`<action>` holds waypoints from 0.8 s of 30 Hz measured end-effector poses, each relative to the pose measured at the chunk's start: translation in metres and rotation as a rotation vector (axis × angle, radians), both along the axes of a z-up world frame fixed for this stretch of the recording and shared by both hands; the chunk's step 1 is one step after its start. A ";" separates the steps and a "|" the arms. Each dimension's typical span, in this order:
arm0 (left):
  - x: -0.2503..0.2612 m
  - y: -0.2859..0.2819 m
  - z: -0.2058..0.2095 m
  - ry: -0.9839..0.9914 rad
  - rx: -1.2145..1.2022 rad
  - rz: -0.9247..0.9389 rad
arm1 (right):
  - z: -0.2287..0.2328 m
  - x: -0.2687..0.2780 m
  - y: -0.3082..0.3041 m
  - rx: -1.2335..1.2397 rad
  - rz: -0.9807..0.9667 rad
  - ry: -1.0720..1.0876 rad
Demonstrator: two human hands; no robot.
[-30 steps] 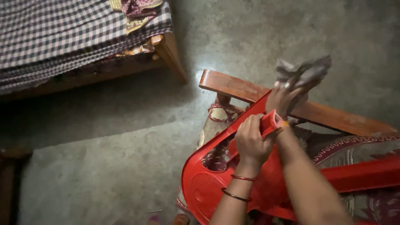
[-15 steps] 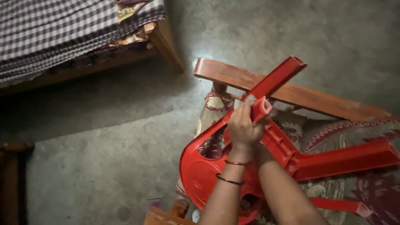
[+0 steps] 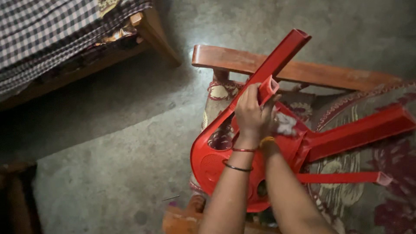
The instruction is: The person wipes a dark plastic chair with a cloth, then wipes a wooden chair with a patterned cushion, and finally wipes a small red plastic chair. The person moves the chairs to different positions while cleaning them.
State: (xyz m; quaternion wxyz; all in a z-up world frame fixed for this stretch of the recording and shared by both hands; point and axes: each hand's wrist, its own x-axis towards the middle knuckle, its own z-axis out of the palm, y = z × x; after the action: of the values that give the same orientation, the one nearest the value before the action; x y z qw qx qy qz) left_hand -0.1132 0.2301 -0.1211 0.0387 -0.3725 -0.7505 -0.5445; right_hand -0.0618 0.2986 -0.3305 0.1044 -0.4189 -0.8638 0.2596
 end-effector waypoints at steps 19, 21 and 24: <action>-0.011 -0.013 -0.009 0.043 0.012 -0.117 | 0.017 0.063 -0.060 0.072 0.124 -0.084; -0.010 -0.009 -0.009 0.038 -0.012 -0.116 | 0.020 0.066 -0.033 0.086 -0.009 -0.094; -0.010 -0.004 -0.011 0.095 -0.011 -0.091 | 0.028 0.061 -0.020 0.045 -0.121 -0.115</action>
State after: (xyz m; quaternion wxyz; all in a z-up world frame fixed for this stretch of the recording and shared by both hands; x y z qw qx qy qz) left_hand -0.1233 0.2258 -0.1321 0.0476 -0.4318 -0.7331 -0.5234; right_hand -0.0008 0.2789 -0.3023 0.0796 -0.4822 -0.8470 0.2092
